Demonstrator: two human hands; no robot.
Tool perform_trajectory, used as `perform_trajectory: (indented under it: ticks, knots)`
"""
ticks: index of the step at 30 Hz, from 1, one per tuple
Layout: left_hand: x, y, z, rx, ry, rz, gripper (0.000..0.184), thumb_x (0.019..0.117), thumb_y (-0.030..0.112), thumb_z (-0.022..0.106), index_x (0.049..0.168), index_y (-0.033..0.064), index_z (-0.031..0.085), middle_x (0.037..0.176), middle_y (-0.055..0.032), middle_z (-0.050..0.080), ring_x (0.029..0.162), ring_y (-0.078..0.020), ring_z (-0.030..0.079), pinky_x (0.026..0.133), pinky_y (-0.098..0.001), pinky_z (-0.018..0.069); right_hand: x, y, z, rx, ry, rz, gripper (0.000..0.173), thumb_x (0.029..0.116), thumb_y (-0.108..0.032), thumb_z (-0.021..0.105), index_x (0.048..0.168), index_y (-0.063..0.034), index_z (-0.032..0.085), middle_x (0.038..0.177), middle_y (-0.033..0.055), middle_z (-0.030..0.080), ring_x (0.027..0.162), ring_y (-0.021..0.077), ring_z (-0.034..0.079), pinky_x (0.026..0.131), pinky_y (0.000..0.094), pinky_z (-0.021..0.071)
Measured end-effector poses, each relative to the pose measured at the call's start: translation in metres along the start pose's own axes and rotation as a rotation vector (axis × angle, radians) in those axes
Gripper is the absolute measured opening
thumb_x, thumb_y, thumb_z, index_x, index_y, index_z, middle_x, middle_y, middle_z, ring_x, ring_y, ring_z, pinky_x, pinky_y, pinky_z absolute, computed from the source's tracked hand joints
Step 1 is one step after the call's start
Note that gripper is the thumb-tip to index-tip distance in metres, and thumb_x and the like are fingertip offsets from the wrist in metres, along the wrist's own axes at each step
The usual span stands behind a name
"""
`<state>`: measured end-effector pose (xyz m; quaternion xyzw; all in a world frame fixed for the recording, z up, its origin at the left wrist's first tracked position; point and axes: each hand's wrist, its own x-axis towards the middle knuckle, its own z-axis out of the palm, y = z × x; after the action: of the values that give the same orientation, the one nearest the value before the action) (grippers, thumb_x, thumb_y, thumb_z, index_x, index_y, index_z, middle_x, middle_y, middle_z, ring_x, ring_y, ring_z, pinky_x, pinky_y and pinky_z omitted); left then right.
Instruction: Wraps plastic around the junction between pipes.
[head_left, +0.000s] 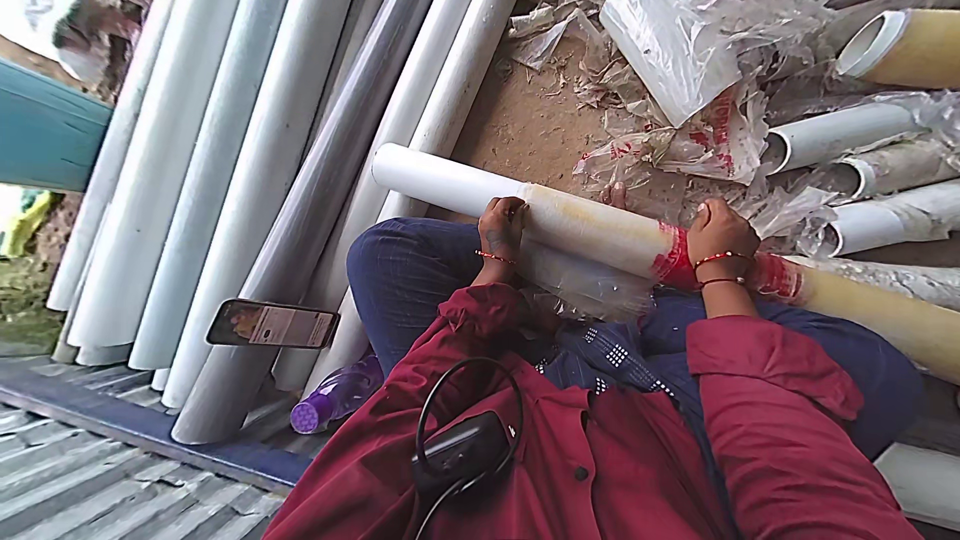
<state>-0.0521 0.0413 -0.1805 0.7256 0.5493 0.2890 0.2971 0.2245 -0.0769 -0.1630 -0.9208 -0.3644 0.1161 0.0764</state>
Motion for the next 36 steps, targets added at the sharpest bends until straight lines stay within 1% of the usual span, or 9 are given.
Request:
perform_trajectory:
  ticks: [4, 8, 12, 14, 16, 21, 29, 32, 36]
  knots:
    - [0.007, 0.015, -0.006, 0.239, -0.120, -0.055, 0.019, 0.1003, 0.010, 0.062, 0.109, -0.0037, 0.072, 0.107, -0.0253, 0.069, 0.102, -0.0396, 0.068, 0.091, -0.0507, 0.0535, 0.000, 0.000, 0.002, -0.001, 0.015, 0.002, 0.037, 0.1112, -0.018, 0.039, 0.124, 0.0044, 0.065, 0.115, 0.0336, 0.069, 0.110, 0.0540, 0.066, 0.089, 0.0692, 0.0472]
    - [0.006, 0.007, 0.007, 0.239, -0.100, 0.014, 0.017, 0.0977, 0.003, 0.061, 0.109, -0.0044, 0.071, 0.116, -0.0305, 0.061, 0.115, -0.0462, 0.059, 0.096, -0.0507, 0.0508, -0.001, -0.001, 0.000, 0.000, 0.003, 0.020, 0.038, 0.1117, -0.019, 0.037, 0.126, 0.0040, 0.064, 0.115, 0.0342, 0.068, 0.111, 0.0543, 0.065, 0.090, 0.0692, 0.0471]
    - [-0.008, -0.002, 0.008, 0.091, -0.087, 0.143, 0.016, 0.0965, -0.004, 0.057, 0.106, -0.0106, 0.068, 0.108, -0.0320, 0.065, 0.108, -0.0494, 0.061, 0.097, -0.0552, 0.0482, -0.001, 0.000, -0.001, 0.005, 0.013, 0.018, 0.039, 0.1116, -0.020, 0.037, 0.126, 0.0045, 0.064, 0.115, 0.0344, 0.068, 0.110, 0.0540, 0.066, 0.090, 0.0696, 0.0469]
    - [-0.011, -0.003, 0.004, 0.033, -0.009, 0.128, 0.018, 0.0978, -0.003, 0.059, 0.111, -0.0131, 0.064, 0.108, -0.0302, 0.067, 0.102, -0.0431, 0.067, 0.094, -0.0489, 0.0531, -0.001, 0.000, 0.000, 0.002, 0.018, 0.018, 0.038, 0.1110, -0.020, 0.038, 0.125, 0.0044, 0.064, 0.114, 0.0340, 0.069, 0.110, 0.0536, 0.066, 0.089, 0.0692, 0.0476]
    - [-0.009, -0.005, 0.000, 0.027, 0.002, 0.119, 0.024, 0.0967, -0.001, 0.063, 0.118, -0.0122, 0.064, 0.110, -0.0284, 0.067, 0.093, -0.0371, 0.069, 0.086, -0.0445, 0.0566, -0.001, 0.001, 0.002, -0.003, 0.025, 0.013, 0.038, 0.1111, -0.019, 0.038, 0.123, 0.0048, 0.064, 0.112, 0.0337, 0.069, 0.108, 0.0533, 0.067, 0.088, 0.0686, 0.0479]
    - [-0.006, -0.004, 0.001, 0.075, 0.039, 0.124, 0.018, 0.0960, 0.005, 0.067, 0.108, -0.0084, 0.071, 0.104, -0.0264, 0.069, 0.084, -0.0334, 0.069, 0.080, -0.0414, 0.0570, -0.001, 0.002, 0.003, 0.009, 0.038, -0.001, 0.037, 0.1114, -0.019, 0.038, 0.123, 0.0057, 0.064, 0.111, 0.0342, 0.069, 0.109, 0.0534, 0.067, 0.090, 0.0686, 0.0473]
    - [-0.002, -0.001, 0.004, 0.144, 0.053, 0.178, 0.016, 0.0986, 0.004, 0.062, 0.101, -0.0091, 0.072, 0.103, -0.0270, 0.070, 0.097, -0.0397, 0.071, 0.089, -0.0466, 0.0571, -0.001, 0.000, 0.001, 0.014, 0.029, 0.009, 0.038, 0.1113, -0.019, 0.038, 0.123, 0.0050, 0.064, 0.112, 0.0338, 0.069, 0.110, 0.0533, 0.066, 0.090, 0.0684, 0.0472]
    - [-0.004, 0.000, 0.006, 0.205, 0.061, 0.198, 0.017, 0.0994, 0.005, 0.062, 0.099, -0.0095, 0.071, 0.103, -0.0274, 0.070, 0.097, -0.0409, 0.071, 0.087, -0.0478, 0.0578, -0.002, 0.000, 0.002, 0.011, 0.032, 0.009, 0.037, 0.1110, -0.018, 0.038, 0.124, 0.0048, 0.064, 0.113, 0.0339, 0.069, 0.110, 0.0529, 0.066, 0.090, 0.0682, 0.0471]
    - [-0.005, 0.006, 0.004, 0.169, 0.054, 0.131, 0.018, 0.0993, 0.007, 0.063, 0.101, -0.0084, 0.073, 0.103, -0.0262, 0.071, 0.098, -0.0391, 0.071, 0.089, -0.0465, 0.0571, -0.001, 0.000, 0.002, 0.003, 0.031, 0.014, 0.037, 0.1113, -0.019, 0.038, 0.123, 0.0043, 0.064, 0.111, 0.0328, 0.070, 0.109, 0.0529, 0.067, 0.090, 0.0677, 0.0473]
